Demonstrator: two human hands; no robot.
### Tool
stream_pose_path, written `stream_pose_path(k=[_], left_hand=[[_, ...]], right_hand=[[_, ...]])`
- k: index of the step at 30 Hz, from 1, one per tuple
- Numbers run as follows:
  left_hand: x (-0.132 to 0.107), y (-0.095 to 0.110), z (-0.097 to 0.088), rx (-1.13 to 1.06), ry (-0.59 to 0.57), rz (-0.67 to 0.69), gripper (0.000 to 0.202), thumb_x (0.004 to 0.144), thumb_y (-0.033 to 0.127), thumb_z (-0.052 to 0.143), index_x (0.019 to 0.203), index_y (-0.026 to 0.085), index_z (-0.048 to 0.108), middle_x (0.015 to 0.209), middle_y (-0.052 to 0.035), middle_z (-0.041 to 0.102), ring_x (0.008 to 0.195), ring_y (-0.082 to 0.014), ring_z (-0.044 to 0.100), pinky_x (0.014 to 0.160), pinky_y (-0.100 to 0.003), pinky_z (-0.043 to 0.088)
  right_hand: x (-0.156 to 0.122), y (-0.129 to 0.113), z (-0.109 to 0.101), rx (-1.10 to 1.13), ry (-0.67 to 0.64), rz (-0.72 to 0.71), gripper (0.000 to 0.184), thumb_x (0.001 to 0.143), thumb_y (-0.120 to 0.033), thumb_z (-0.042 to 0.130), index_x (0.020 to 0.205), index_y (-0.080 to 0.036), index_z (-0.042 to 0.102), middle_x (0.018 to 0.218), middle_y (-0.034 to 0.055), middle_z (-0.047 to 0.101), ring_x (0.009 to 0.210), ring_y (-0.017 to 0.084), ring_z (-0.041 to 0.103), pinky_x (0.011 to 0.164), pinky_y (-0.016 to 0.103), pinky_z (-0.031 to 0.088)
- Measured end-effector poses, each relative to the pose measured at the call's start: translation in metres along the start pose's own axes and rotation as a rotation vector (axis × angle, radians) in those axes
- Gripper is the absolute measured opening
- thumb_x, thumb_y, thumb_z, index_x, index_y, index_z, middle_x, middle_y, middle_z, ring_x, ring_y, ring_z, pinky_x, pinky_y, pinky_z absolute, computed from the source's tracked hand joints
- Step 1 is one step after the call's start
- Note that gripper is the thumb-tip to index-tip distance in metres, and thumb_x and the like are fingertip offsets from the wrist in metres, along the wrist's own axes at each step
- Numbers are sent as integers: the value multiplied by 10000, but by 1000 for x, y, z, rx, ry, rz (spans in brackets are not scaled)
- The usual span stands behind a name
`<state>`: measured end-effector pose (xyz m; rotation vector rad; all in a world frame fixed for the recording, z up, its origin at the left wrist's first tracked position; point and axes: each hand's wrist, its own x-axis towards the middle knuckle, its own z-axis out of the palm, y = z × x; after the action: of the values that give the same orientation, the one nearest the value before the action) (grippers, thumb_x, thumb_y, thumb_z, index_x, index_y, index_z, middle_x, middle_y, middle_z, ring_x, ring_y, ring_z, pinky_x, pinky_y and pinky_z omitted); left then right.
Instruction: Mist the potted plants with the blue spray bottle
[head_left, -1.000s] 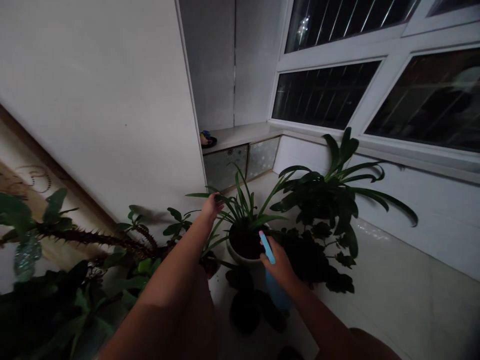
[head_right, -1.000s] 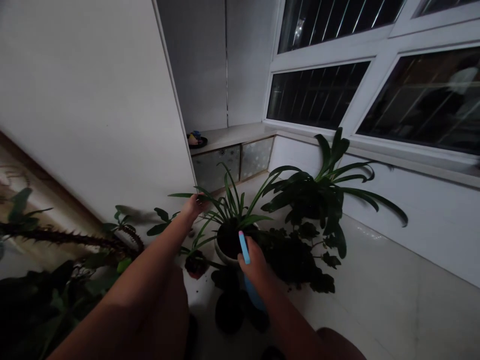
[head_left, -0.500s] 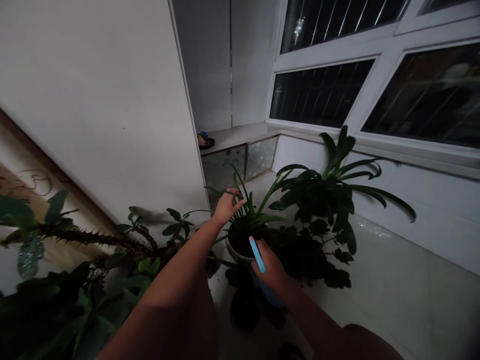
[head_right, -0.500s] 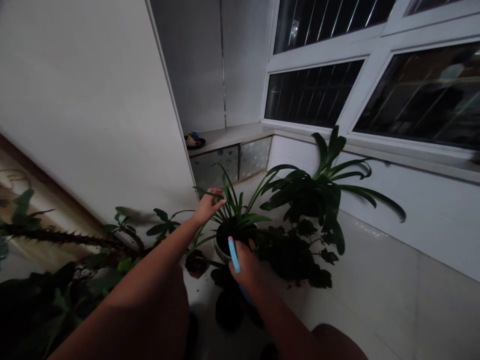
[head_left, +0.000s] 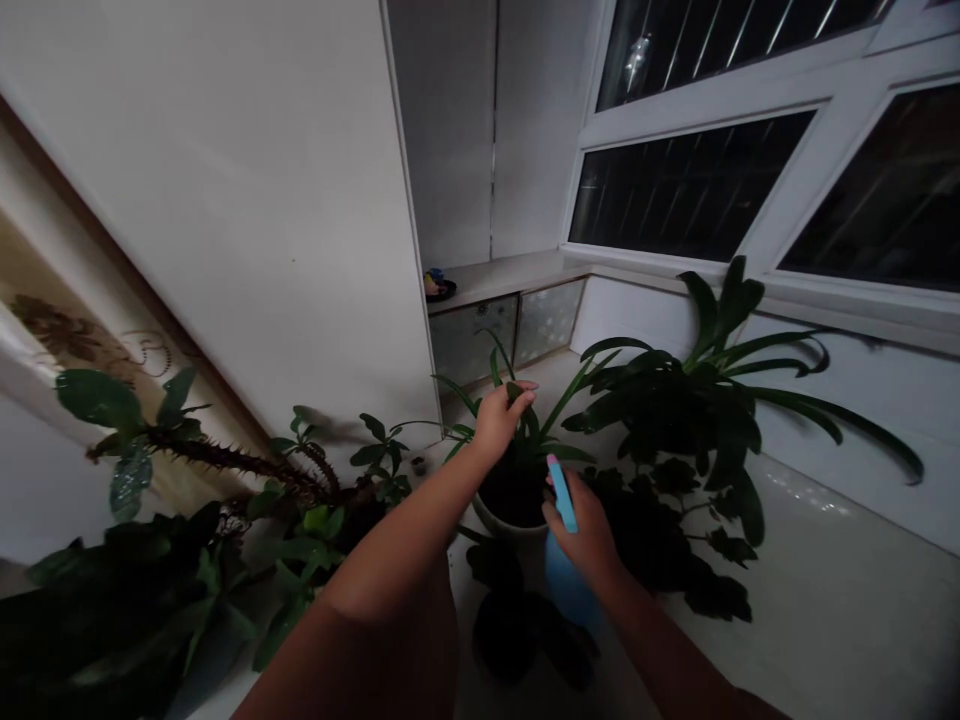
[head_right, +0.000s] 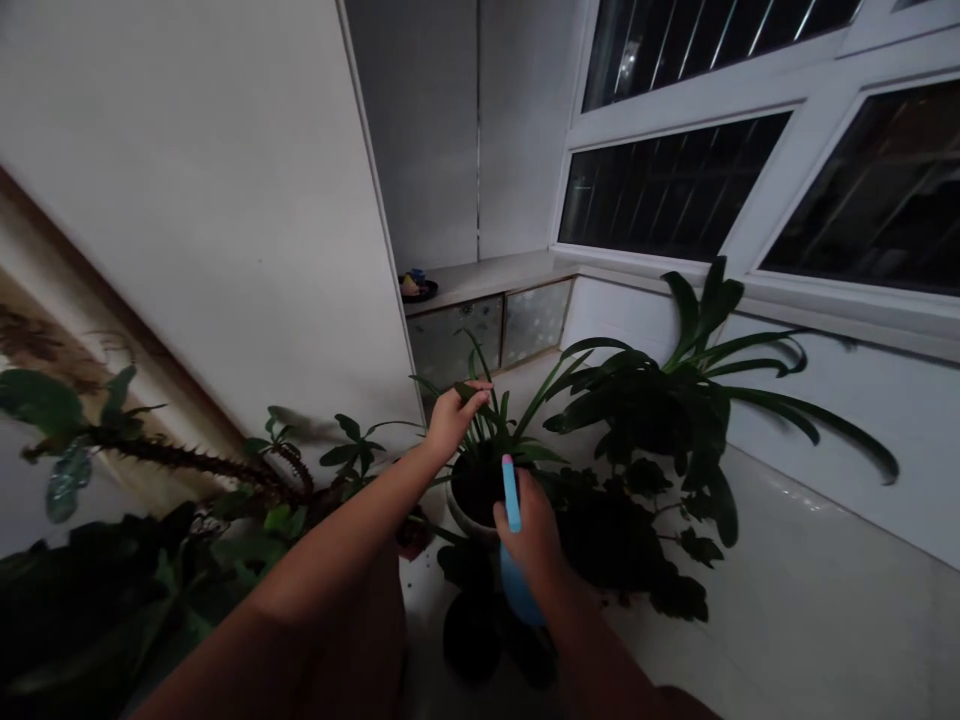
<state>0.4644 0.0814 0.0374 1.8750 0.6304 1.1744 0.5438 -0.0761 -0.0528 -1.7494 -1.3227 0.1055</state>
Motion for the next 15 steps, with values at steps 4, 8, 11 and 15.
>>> stream_pose_path(k=[4,8,11,15], left_hand=[[8,0,7,-341,99,-312,245,830,198,603,1064,133,631,729,-1,675,613,-102,606,558,-195,470],[10,6,13,-460,106,-422,243,831,160,597,1069,118,587,680,13,654,549,-82,591,471,-160,445],[8,7,19,-469,-18,-455,204,883,202,534,1050,102,594,698,-11,681,526,-82,590,484,-171,462],[6,5,26,-472,-198,-487,259,919,261,481,1004,68,634,718,-66,709,508,-86,593,515,-188,473]], right_hand=[[9,-4,-4,-33,64,3,318,714,-287,504,992,-165,599,898,112,690,853,267,663,779,406,525],[11,-7,-2,33,71,0,382,714,-286,496,1064,-167,592,900,95,705,845,253,675,778,399,535],[11,-11,-1,50,111,2,399,734,-297,497,1104,-173,581,976,101,701,909,254,670,822,403,531],[15,-18,-5,59,175,-34,388,758,-285,492,1126,-186,568,1063,108,684,995,254,646,878,404,510]])
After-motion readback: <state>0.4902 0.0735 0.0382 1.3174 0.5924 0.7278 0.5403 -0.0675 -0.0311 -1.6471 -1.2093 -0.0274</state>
